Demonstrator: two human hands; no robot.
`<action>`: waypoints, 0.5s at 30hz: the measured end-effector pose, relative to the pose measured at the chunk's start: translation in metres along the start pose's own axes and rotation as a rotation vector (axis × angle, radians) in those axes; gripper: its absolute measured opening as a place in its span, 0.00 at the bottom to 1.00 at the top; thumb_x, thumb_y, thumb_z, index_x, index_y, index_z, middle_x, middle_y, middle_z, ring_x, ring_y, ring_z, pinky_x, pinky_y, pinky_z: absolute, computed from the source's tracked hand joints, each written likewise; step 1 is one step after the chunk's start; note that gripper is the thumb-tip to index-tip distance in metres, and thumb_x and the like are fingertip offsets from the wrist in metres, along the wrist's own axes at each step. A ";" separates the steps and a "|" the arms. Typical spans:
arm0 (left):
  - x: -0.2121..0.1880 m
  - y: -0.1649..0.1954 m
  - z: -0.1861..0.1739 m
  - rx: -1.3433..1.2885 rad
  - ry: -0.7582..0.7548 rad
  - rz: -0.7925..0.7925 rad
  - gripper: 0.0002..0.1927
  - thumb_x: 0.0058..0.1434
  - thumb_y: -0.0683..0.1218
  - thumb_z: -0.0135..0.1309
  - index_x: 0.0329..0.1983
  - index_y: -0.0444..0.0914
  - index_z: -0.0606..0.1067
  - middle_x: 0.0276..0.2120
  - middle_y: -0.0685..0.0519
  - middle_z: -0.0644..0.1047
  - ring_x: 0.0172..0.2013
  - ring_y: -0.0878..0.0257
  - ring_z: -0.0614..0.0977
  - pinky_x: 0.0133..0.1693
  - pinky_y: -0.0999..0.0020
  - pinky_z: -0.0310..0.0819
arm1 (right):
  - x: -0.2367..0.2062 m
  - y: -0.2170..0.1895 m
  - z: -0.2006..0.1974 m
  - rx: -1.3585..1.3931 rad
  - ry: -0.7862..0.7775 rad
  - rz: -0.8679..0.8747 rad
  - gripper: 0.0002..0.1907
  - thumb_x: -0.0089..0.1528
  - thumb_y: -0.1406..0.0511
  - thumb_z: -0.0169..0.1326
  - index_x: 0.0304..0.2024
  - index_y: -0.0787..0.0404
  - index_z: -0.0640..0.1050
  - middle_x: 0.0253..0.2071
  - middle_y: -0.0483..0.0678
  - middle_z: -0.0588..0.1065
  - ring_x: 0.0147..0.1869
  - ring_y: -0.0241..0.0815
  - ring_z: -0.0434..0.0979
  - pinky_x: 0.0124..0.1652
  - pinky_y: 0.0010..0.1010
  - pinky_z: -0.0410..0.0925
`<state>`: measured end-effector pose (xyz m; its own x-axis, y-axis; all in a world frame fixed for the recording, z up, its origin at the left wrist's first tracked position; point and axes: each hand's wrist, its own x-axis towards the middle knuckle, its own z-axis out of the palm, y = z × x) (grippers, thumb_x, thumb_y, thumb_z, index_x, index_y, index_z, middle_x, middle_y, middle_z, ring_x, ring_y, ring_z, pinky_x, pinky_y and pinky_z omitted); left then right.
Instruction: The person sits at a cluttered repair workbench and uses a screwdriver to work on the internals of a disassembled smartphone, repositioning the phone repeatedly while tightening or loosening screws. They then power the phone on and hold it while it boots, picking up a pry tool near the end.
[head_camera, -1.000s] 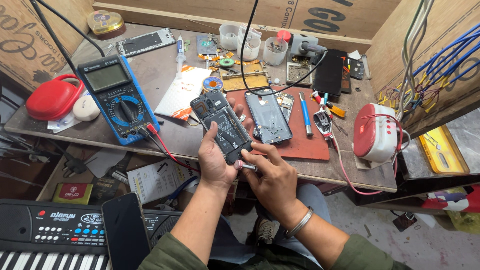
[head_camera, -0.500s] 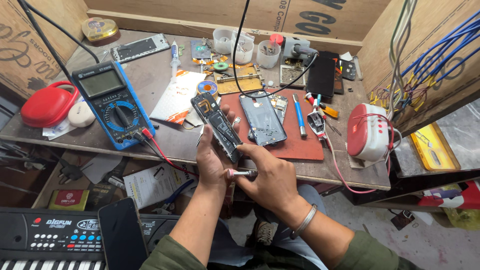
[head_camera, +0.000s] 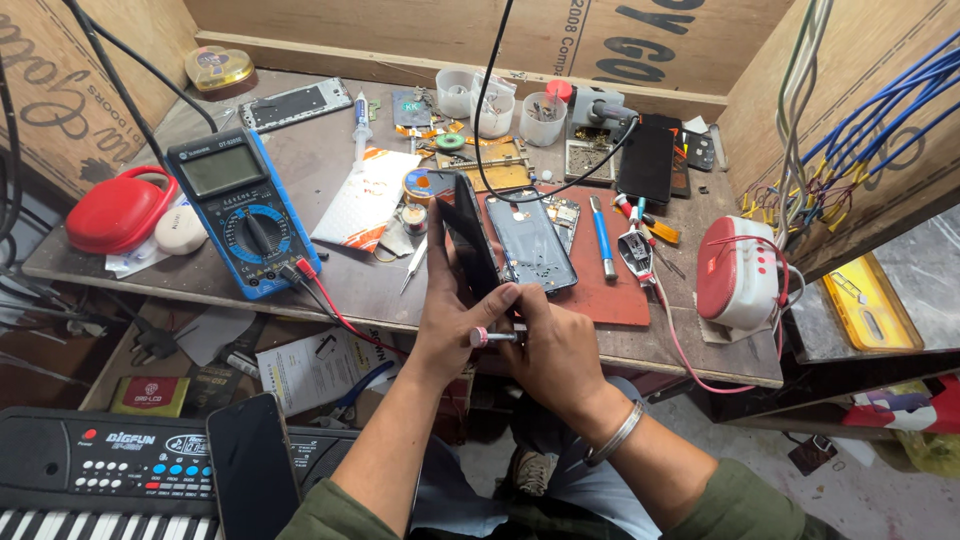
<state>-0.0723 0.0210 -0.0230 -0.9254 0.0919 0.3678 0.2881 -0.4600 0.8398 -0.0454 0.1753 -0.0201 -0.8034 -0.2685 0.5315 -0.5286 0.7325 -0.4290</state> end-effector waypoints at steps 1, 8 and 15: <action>0.000 0.001 0.000 0.012 -0.015 0.004 0.61 0.61 0.40 0.63 0.82 0.49 0.31 0.47 0.50 0.71 0.42 0.65 0.76 0.41 0.71 0.76 | 0.001 0.000 -0.001 0.011 0.000 0.001 0.19 0.59 0.63 0.62 0.47 0.62 0.69 0.27 0.54 0.76 0.30 0.59 0.78 0.28 0.48 0.68; 0.003 0.005 0.002 -0.026 0.013 0.017 0.62 0.60 0.41 0.66 0.82 0.50 0.33 0.50 0.50 0.74 0.49 0.64 0.79 0.49 0.71 0.79 | 0.008 -0.014 -0.011 0.112 0.016 0.072 0.17 0.58 0.63 0.62 0.49 0.58 0.75 0.33 0.53 0.79 0.36 0.57 0.81 0.33 0.45 0.72; 0.002 0.002 0.001 -0.070 0.054 0.026 0.62 0.59 0.38 0.65 0.83 0.49 0.35 0.52 0.48 0.76 0.49 0.63 0.80 0.50 0.69 0.78 | 0.018 0.000 -0.028 0.435 -0.044 0.091 0.13 0.62 0.63 0.59 0.48 0.61 0.82 0.44 0.49 0.80 0.44 0.41 0.81 0.42 0.32 0.74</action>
<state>-0.0731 0.0213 -0.0199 -0.9302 0.0325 0.3655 0.2959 -0.5225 0.7997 -0.0521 0.1876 0.0099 -0.8576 -0.2486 0.4502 -0.5142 0.4256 -0.7446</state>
